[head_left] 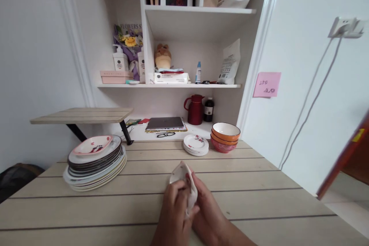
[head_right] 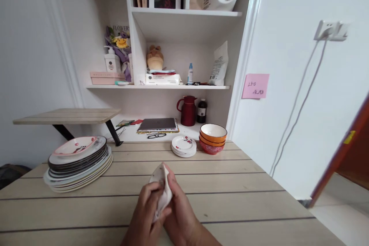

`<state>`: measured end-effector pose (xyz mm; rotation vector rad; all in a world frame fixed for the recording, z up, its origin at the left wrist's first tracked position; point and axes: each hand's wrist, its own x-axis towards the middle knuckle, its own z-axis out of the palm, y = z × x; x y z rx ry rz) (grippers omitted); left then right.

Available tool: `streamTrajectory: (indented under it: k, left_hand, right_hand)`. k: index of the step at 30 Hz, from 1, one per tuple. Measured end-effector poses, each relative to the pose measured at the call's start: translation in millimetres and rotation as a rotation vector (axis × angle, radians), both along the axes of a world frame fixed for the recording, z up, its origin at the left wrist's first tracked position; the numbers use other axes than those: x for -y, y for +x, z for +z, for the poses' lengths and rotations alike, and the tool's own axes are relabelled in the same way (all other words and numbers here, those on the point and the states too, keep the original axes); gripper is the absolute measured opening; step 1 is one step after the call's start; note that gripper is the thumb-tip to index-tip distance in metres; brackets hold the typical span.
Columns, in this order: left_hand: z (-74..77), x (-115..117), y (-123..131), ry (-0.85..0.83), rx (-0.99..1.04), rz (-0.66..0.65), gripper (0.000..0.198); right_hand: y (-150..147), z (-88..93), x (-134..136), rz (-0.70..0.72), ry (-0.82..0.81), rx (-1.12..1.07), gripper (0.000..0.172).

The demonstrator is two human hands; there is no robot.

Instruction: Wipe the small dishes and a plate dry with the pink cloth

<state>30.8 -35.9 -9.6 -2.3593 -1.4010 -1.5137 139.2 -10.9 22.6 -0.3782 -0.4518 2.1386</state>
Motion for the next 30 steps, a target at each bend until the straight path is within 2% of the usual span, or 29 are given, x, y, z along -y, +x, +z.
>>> streamTrajectory:
  k: [3, 5, 7, 10, 13, 15, 17, 20, 22, 25, 27, 30]
  left_hand:
    - [-0.5, -3, -3, 0.175, -0.142, 0.038, 0.044]
    - [2.8, -4, -5, 0.152, -0.244, -0.007, 0.048]
    - [6.3, -4, -6, 0.089, -0.241, -0.044, 0.047]
    - [8.1, -3, -8, -0.034, -0.026, -0.051, 0.038]
    - [9.8, -1, -9, -0.174, 0.323, 0.014, 0.029]
    - [13.2, 0, -8, -0.249, 0.468, 0.021, 0.028]
    - [16.9, 2, -7, -0.290, 0.492, -0.023, 0.026]
    - [17.0, 3, -6, -0.277, 0.421, -0.067, 0.024]
    - [13.1, 3, -7, -0.227, 0.338, -0.041, 0.029]
    - [7.9, 3, -11, -0.129, 0.146, 0.012, 0.044]
    - [8.4, 4, -13, -0.085, 0.010, 0.006, 0.049]
    - [13.5, 5, -12, -0.026, -0.147, -0.008, 0.048]
  right_hand:
    - [1, -2.8, -4, 0.088, -0.078, -0.017, 0.047]
    - [2, -3.1, -7, 0.100, -0.102, -0.026, 0.051]
    - [4, -2.1, -9, 0.134, -0.114, 0.007, 0.054]
    - [6, 1.1, -9, 0.174, -0.016, 0.060, 0.056]
    - [3, 3.4, -2, 0.046, 0.170, 0.071, 0.047]
    - [1, 3.5, 2, -0.039, 0.248, 0.068, 0.059]
    - [-1, 2.8, 6, -0.061, 0.287, 0.082, 0.075]
    - [-2, 0.9, 7, -0.064, 0.296, 0.131, 0.083]
    - [-2, -0.6, 6, -0.063, 0.263, 0.141, 0.077]
    - [-5, -2.3, 6, -0.033, 0.155, 0.135, 0.056]
    - [-7, -2.3, 5, -0.001, 0.093, 0.137, 0.054]
    - [-6, -0.9, 2, 0.030, 0.033, 0.150, 0.058]
